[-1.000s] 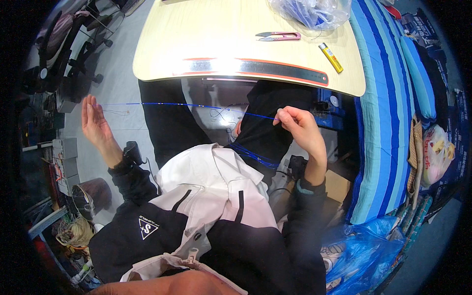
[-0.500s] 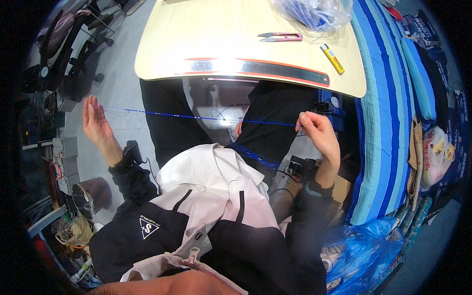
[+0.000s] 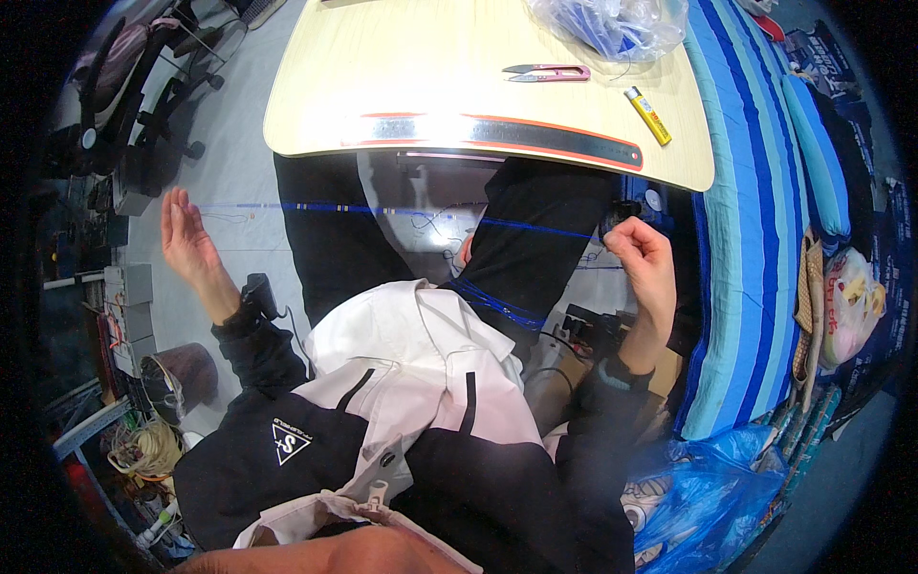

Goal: The person sits at a small table and assembles a blue cable by cutting it with a utility knife, melting the ends with a lighter, and inserting the cable into a long plastic strip. The person repeats this process multiple times, handling the cable, knife, and lighter throughout.

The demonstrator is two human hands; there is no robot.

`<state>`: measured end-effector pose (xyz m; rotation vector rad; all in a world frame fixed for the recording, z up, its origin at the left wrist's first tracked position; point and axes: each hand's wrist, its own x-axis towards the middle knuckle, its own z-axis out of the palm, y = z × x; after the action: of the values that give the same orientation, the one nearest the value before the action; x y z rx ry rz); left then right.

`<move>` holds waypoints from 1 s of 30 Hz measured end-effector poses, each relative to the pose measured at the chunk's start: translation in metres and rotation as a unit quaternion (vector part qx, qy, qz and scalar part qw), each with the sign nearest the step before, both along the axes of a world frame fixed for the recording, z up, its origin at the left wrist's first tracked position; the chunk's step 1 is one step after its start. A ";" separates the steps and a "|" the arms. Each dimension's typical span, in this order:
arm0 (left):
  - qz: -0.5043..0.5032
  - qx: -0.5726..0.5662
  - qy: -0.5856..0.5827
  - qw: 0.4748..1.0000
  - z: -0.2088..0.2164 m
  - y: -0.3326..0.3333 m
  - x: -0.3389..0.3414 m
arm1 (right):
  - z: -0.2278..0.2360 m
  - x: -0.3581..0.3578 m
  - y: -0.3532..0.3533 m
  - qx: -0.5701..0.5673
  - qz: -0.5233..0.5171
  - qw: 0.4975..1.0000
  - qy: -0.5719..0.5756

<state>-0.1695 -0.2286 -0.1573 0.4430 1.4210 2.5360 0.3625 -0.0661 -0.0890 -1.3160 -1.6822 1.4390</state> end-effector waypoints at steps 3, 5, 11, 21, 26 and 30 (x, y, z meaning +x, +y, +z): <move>0.003 0.010 -0.003 1.000 0.002 -0.001 0.000 | 0.000 0.003 -0.002 0.038 -0.025 0.999 0.012; 0.008 0.014 -0.005 1.000 0.003 -0.001 0.002 | 0.000 0.006 -0.003 0.063 -0.043 0.997 0.018; 0.011 0.020 -0.012 1.000 0.008 -0.003 0.005 | 0.002 0.013 -0.008 0.100 -0.079 0.991 0.046; -0.001 0.032 -0.013 0.999 0.009 0.007 0.009 | -0.003 0.002 0.004 0.157 -0.144 0.973 0.094; -0.007 0.011 -0.027 1.000 0.002 0.033 0.005 | -0.013 -0.019 0.031 0.198 -0.183 0.960 0.080; -0.012 0.003 -0.029 1.000 -0.005 0.047 -0.002 | -0.021 -0.028 0.044 0.210 -0.180 0.959 0.057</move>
<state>-0.1710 -0.1815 -0.1621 0.3818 1.3796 2.5140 0.3341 -0.0222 -0.1100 -1.1927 -1.4735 0.8707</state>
